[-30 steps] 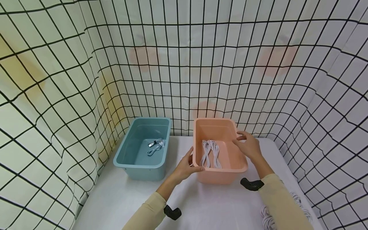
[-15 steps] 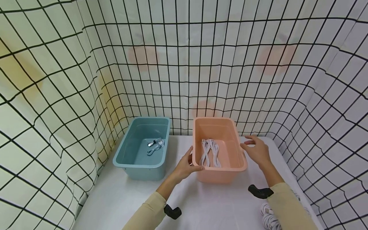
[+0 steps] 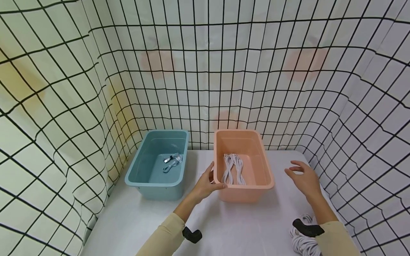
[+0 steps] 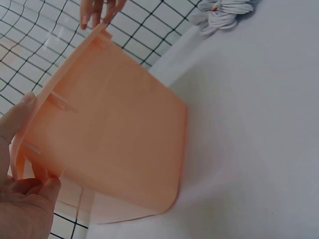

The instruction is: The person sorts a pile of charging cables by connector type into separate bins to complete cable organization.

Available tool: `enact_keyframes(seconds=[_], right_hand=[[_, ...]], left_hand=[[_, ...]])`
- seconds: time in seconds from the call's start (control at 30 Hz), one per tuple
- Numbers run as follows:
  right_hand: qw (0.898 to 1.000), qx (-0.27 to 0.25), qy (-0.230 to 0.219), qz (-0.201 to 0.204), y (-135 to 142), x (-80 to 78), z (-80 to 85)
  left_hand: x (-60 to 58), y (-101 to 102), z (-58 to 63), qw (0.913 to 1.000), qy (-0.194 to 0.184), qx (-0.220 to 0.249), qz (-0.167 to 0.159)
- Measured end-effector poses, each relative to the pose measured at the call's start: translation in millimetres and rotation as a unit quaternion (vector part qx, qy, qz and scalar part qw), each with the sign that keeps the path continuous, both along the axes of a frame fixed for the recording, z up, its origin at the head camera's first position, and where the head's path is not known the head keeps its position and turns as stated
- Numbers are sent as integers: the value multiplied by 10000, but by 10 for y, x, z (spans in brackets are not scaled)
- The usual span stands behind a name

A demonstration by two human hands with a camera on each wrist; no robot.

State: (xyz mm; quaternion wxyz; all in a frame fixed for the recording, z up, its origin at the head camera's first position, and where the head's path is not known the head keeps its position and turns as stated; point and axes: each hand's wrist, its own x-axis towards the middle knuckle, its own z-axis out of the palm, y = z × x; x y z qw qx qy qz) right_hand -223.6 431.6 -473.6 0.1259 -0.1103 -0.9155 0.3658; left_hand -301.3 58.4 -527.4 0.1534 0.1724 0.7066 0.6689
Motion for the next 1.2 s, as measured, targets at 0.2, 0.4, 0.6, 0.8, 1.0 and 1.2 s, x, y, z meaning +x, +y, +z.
enact_keyframes(seconds=[0.2, 0.4, 0.6, 0.8, 1.0, 1.2], right_hand=[[9997, 181, -7, -189, 143, 190, -159], [9994, 155, -85, -290, 251, 318, -287], [9998, 43, -183, 51, 360, 417, -422], [9974, 302, -651, 115, 480, 559, -564], [9892, 797, -1051, 638, 644, 713, -857], [9790, 848, -1602, 937, 735, 816, -1178]], left_hand=[[5, -2, -3, 10000, -57, -18, 34], [-4, -12, 13, 9999, -79, -47, 72], [-17, -22, 42, 10000, -57, -43, 66], [-18, -19, 33, 9999, -86, -66, 87], [-13, -11, 8, 9999, -123, -96, 72], [1, -10, 16, 9999, -100, -92, 41]])
